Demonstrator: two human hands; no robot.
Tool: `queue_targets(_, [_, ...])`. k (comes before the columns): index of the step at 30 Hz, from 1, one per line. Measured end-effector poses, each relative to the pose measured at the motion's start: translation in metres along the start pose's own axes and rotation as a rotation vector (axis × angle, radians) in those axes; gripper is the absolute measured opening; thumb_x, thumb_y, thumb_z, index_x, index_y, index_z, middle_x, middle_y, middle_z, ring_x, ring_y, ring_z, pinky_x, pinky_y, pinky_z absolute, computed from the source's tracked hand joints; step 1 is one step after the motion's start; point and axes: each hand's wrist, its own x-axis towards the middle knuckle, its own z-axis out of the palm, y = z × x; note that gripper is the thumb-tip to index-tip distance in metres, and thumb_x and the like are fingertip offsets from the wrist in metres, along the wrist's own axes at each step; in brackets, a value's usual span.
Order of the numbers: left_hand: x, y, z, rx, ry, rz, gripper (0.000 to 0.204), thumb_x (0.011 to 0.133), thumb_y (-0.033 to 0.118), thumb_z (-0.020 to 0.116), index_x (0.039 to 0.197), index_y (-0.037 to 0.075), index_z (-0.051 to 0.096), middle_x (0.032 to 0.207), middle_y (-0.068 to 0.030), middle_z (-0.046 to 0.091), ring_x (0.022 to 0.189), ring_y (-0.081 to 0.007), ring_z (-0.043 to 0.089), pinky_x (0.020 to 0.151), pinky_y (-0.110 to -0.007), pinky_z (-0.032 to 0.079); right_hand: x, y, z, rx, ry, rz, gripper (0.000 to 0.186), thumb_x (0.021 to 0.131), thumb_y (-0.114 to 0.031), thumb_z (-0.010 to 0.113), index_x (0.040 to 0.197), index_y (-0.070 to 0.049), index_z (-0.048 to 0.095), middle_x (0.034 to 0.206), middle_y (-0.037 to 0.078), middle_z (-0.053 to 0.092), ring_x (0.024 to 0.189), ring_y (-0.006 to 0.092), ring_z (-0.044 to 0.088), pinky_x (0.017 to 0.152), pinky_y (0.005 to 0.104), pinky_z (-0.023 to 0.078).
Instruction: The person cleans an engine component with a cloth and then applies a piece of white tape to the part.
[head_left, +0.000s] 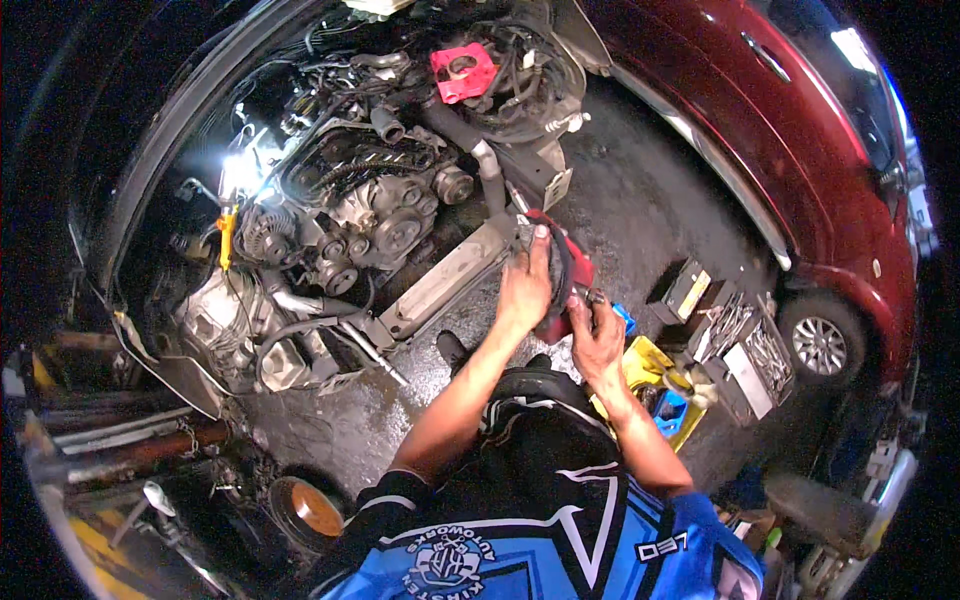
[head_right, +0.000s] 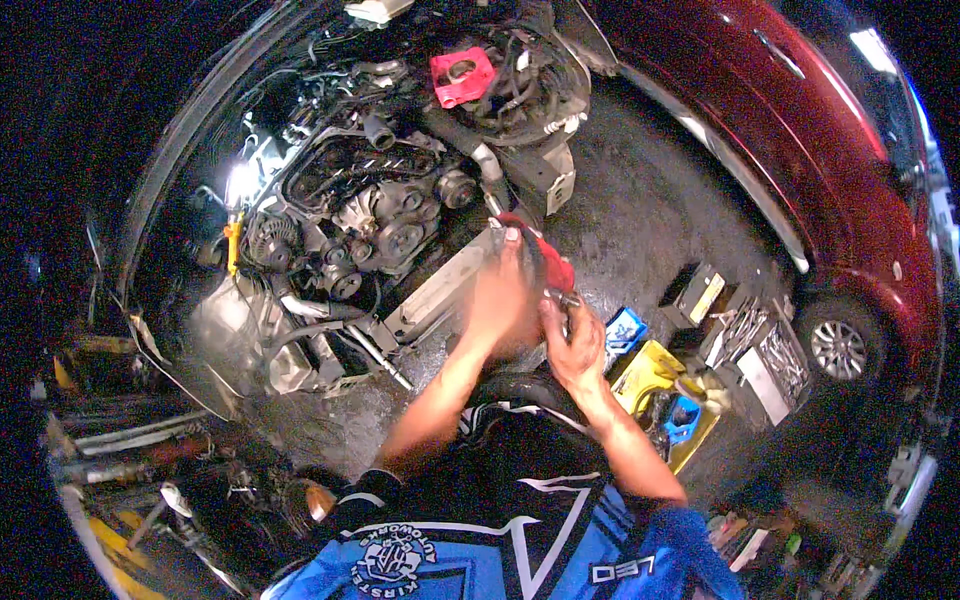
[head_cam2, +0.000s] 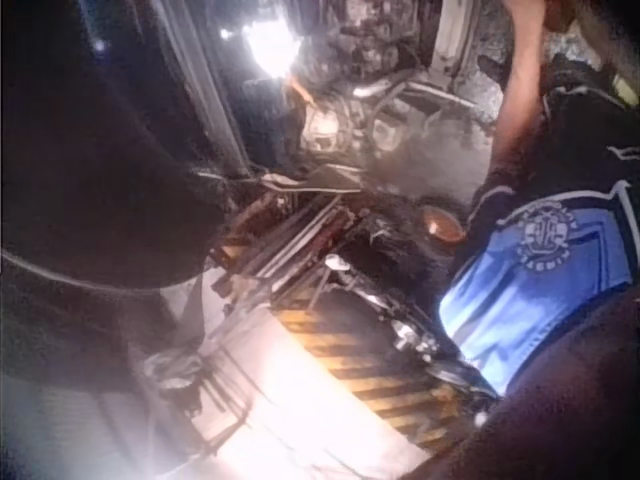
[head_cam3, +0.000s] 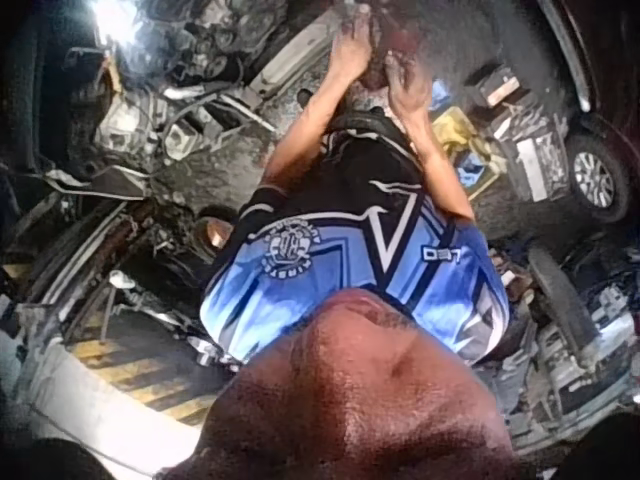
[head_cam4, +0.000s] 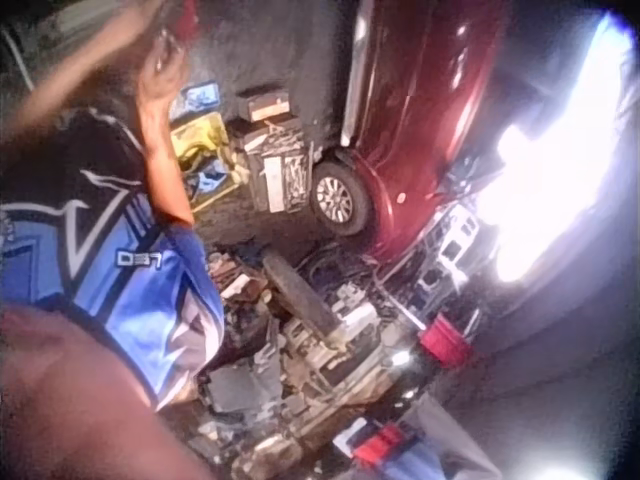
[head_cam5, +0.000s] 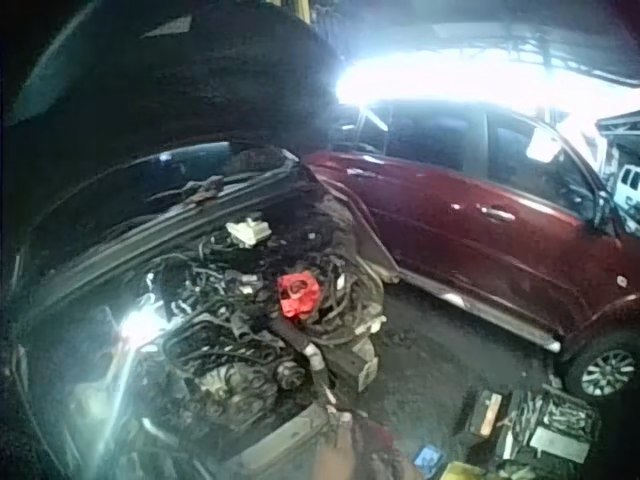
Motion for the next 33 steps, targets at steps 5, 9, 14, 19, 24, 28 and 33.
queue_targets(5, [0.000,-0.018,0.002,-0.089,0.232,0.156,0.083,0.097,0.060,0.032,0.136,-0.014,0.035,0.126,-0.0412,0.047,0.125,-0.0511,0.042,0.104,-0.046,0.036,0.004,0.003,0.005,0.049,-0.049,0.002,0.031,0.095,-0.032,0.058,0.093,-0.002,0.065,0.075,0.012,0.065,0.065,0.0252,0.062,0.063,0.0360,0.047])
queue_targets(9, [0.009,-0.056,-0.016,-0.197,0.194,0.074,0.088,0.096,0.063,0.034,0.139,-0.014,0.029,0.129,-0.0412,0.046,0.130,-0.0475,0.039,0.107,-0.044,0.033,0.013,-0.006,0.013,0.653,-0.152,0.576,0.038,0.097,-0.039,0.057,0.081,-0.005,0.063,0.065,-0.006,0.049,0.057,0.0053,0.038,0.052,0.0236,0.032])
queue_targets(14, [0.000,-0.188,-0.061,-0.549,0.440,0.096,0.074,0.088,0.055,0.061,0.130,-0.004,0.050,0.107,-0.0164,0.065,0.097,-0.0247,0.060,0.088,-0.035,0.046,0.019,-0.003,0.021,0.612,-0.278,0.620,0.045,0.095,-0.046,0.057,0.077,-0.006,0.063,0.056,-0.007,0.043,0.049,0.0046,0.033,0.047,0.0246,0.022])
queue_targets(19, [-0.063,-0.316,-0.138,-1.457,0.679,-0.108,0.031,0.091,0.023,0.054,0.114,0.003,0.058,0.105,-0.0105,0.066,0.093,-0.0238,0.064,0.082,-0.036,0.052,0.020,-0.007,0.054,0.554,-0.330,0.635,0.043,0.095,-0.044,0.056,0.082,-0.004,0.062,0.057,-0.006,0.039,0.048,0.0063,0.032,0.047,0.0248,0.023])
queue_targets(24, [-0.122,-0.382,-0.235,-1.727,1.025,0.089,0.025,0.090,0.024,0.050,0.103,0.005,0.060,0.094,-0.0113,0.068,0.086,-0.0246,0.065,0.080,-0.038,0.052,0.026,-0.022,0.093,0.528,-0.465,0.728,0.045,0.095,-0.047,0.054,0.082,-0.005,0.064,0.054,-0.005,0.043,0.045,0.0061,0.034,0.044,0.0248,0.024])
queue_targets(28, [-0.152,-0.463,-0.327,-1.033,1.513,-0.058,0.053,0.094,0.028,0.047,0.134,-0.006,0.045,0.118,-0.0203,0.061,0.107,-0.0276,0.058,0.096,-0.036,0.044,0.036,-0.052,0.136,0.498,-0.560,0.655,0.045,0.094,-0.047,0.056,0.080,-0.005,0.063,0.054,-0.004,0.043,0.045,0.0066,0.035,0.044,0.0252,0.024])
queue_targets(33, [-0.149,-0.480,-0.455,-0.104,1.676,-0.286,0.063,0.096,0.029,0.049,0.143,-0.010,0.030,0.141,-0.0328,0.041,0.134,-0.0377,0.040,0.112,-0.037,0.030,0.054,-0.087,0.171,0.459,-0.688,0.635,0.045,0.094,-0.046,0.055,0.080,-0.004,0.063,0.056,-0.005,0.045,0.048,0.0058,0.036,0.045,0.0257,0.024])
